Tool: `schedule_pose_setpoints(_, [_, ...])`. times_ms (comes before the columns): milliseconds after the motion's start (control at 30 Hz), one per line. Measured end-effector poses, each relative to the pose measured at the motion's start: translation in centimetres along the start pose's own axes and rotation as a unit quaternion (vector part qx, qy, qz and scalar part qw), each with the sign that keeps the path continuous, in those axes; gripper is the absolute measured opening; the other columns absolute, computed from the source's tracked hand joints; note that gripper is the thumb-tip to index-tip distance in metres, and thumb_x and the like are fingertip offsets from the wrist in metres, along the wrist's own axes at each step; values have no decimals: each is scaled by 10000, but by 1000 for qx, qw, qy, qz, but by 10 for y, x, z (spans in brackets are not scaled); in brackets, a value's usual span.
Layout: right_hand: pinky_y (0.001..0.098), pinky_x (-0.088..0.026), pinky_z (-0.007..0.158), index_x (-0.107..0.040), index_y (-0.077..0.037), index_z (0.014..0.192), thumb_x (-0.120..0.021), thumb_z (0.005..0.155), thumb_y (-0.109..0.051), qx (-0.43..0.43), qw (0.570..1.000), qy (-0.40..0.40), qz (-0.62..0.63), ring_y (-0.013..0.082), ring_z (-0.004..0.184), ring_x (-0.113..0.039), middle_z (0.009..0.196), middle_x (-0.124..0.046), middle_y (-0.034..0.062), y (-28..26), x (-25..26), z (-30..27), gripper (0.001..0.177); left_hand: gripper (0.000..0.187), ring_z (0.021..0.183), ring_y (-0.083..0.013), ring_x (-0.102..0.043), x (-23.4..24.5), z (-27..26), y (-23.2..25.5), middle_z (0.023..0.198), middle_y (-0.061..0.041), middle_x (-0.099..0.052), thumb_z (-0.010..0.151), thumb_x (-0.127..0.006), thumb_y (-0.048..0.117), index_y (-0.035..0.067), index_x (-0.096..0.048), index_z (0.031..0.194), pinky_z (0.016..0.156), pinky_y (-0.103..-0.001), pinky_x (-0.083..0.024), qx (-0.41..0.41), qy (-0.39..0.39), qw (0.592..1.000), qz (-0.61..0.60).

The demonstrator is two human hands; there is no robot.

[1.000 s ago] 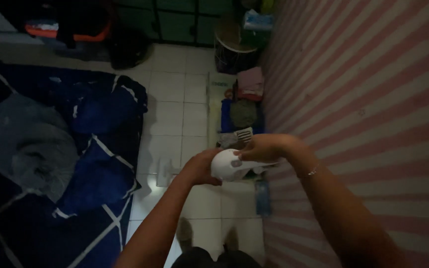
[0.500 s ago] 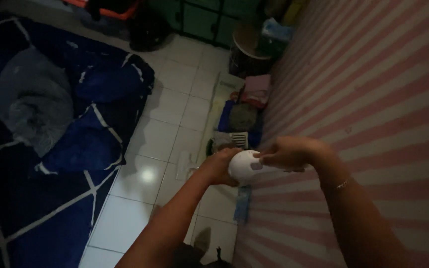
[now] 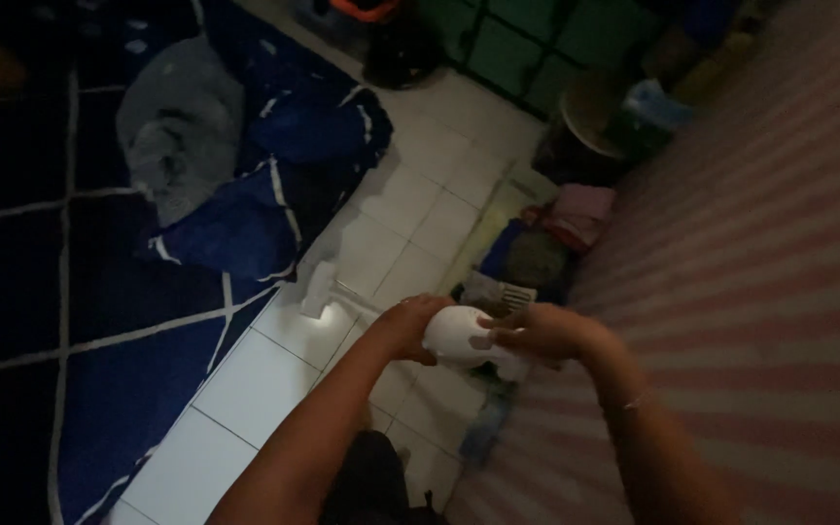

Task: Vacuuming the floor of a bedroom and a hallway using a handheld vacuum cleaner.

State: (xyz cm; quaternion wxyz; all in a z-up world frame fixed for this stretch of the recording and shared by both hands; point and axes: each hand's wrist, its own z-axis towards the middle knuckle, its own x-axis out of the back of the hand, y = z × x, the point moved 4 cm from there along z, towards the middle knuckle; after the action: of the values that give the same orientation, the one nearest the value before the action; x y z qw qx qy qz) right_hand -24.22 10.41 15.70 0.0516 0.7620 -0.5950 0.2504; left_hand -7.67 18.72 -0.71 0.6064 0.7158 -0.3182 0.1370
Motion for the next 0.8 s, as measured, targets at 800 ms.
schedule_pose_setpoints(800, [381,-521,1013,-607,-323,1451,-435,1009,-521,57,902,-133,-406,262,1106,-755,1300,-775,73,-171,225,182,514,1175,1152,-332,-638,155,65,-84,1332,-115,-623,516,-981,465,195,-432,1519,925,-438,-540,146,206,967,-31])
